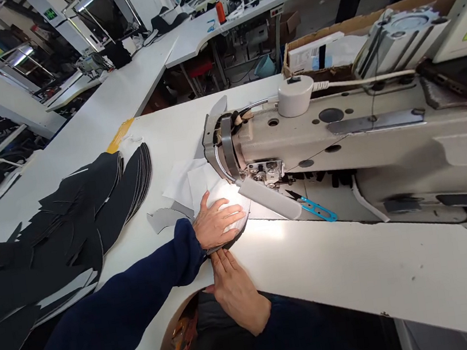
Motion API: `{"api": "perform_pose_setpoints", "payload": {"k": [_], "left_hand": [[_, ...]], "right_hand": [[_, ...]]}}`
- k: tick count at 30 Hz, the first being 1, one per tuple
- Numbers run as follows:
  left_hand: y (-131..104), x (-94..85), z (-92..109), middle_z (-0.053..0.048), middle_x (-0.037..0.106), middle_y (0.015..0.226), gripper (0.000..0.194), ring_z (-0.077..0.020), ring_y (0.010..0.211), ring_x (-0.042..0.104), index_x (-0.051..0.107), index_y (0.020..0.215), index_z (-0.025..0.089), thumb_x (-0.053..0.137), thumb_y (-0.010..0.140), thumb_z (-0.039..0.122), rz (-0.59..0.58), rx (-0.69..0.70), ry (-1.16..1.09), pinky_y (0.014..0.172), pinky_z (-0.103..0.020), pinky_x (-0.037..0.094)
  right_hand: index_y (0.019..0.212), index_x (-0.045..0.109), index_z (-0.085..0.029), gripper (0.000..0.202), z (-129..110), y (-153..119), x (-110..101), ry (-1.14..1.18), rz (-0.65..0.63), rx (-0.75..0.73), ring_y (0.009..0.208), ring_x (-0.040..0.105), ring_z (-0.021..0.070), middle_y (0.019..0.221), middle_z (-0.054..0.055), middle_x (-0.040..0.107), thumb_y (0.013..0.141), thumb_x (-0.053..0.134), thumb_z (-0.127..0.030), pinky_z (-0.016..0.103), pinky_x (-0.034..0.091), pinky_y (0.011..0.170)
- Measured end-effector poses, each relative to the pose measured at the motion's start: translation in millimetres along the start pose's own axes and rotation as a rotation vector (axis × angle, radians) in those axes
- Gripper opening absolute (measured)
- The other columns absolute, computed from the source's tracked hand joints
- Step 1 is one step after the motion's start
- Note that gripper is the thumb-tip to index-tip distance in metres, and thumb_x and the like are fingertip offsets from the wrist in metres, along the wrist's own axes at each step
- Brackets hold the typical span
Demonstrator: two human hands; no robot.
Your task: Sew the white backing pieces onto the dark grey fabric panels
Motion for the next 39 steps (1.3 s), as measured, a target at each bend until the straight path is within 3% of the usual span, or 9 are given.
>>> {"api": "perform_pose_setpoints", "payload": {"k": [5,12,16,20,23,31,39], "left_hand": [[7.0,5.3,-2.8,0.004,0.058,0.126,0.039,-0.0253,0.12,0.044,0.055,0.122,0.034,0.052,0.084,0.042,0.044,0.007,0.083,0.111,-0.061,-0.007],[32.3,6.6,-16.1,0.001,0.059,0.125,0.038,-0.0262,0.122,0.041,0.058,0.119,0.03,0.055,0.082,0.041,0.09,-0.029,0.022,0.109,-0.063,-0.009],[32.4,0.1,-14.8,0.0,0.054,0.131,0.032,-0.0283,0.125,0.037,0.061,0.115,0.029,0.051,0.087,0.041,0.037,-0.055,0.019,0.109,-0.061,0.009],[6.5,-4.8,11.3,-0.003,0.046,0.136,0.026,-0.0233,0.119,0.042,0.061,0.108,0.021,0.048,0.091,0.035,-0.056,0.027,0.025,0.102,-0.042,0.035],[-9.6,-2.0,24.6,-0.006,0.047,0.132,0.024,-0.0189,0.107,0.047,0.057,0.11,0.018,0.042,0.092,0.021,-0.095,0.025,0.039,0.09,-0.033,0.043],[0.5,20.5,24.1,-0.004,0.045,0.137,0.034,-0.0198,0.099,0.046,0.049,0.125,0.017,0.044,0.093,0.026,-0.147,0.026,0.144,0.084,-0.032,0.044],[23.2,21.9,17.9,-0.006,0.05,0.131,0.032,-0.0184,0.094,0.049,0.053,0.12,0.015,0.039,0.092,0.016,-0.137,0.002,0.207,0.082,-0.03,0.045]], "right_hand": [[0.12,0.053,0.01,0.053,5.2,-1.8,-4.8,-0.002,0.04,-0.01,0.121,0.046,0.0336,0.129,0.028,0.049,0.086,0.059,-0.029,0.043,0.042,0.1],[0.118,0.055,0.009,0.056,27.5,-2.7,-5.7,-0.004,0.018,0.003,0.125,0.042,0.0342,0.131,0.026,0.048,0.087,0.059,-0.037,0.043,0.041,0.102],[0.122,0.054,0.004,0.052,41.5,-3.6,-6.6,0.013,-0.026,0.035,0.126,0.04,0.0319,0.134,0.022,0.047,0.089,0.057,-0.035,0.042,0.04,0.102],[0.12,0.056,-0.003,0.046,51.7,-4.1,-9.8,0.04,-0.088,0.132,0.114,0.048,0.03,0.122,0.018,0.056,0.086,0.061,-0.033,0.043,0.042,0.098],[0.115,0.06,-0.002,0.042,48.5,-3.0,-12.0,0.025,-0.1,0.127,0.11,0.049,0.0303,0.112,0.018,0.059,0.083,0.065,-0.029,0.043,0.041,0.099],[0.114,0.059,0.002,0.05,34.9,-4.5,-11.5,-0.03,-0.072,0.065,0.113,0.047,0.0336,0.114,0.024,0.056,0.084,0.063,-0.037,0.046,0.039,0.101],[0.116,0.058,0.003,0.042,38.6,3.4,-8.5,-0.093,-0.078,0.041,0.109,0.049,0.0325,0.109,0.023,0.057,0.09,0.052,-0.03,0.048,0.038,0.101]]}}
Point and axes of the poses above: each hand's wrist, its own y-axis towards the middle knuckle, its own x-axis out of the palm, z = x × y, the point moved 8 cm from there along y, towards the middle knuckle
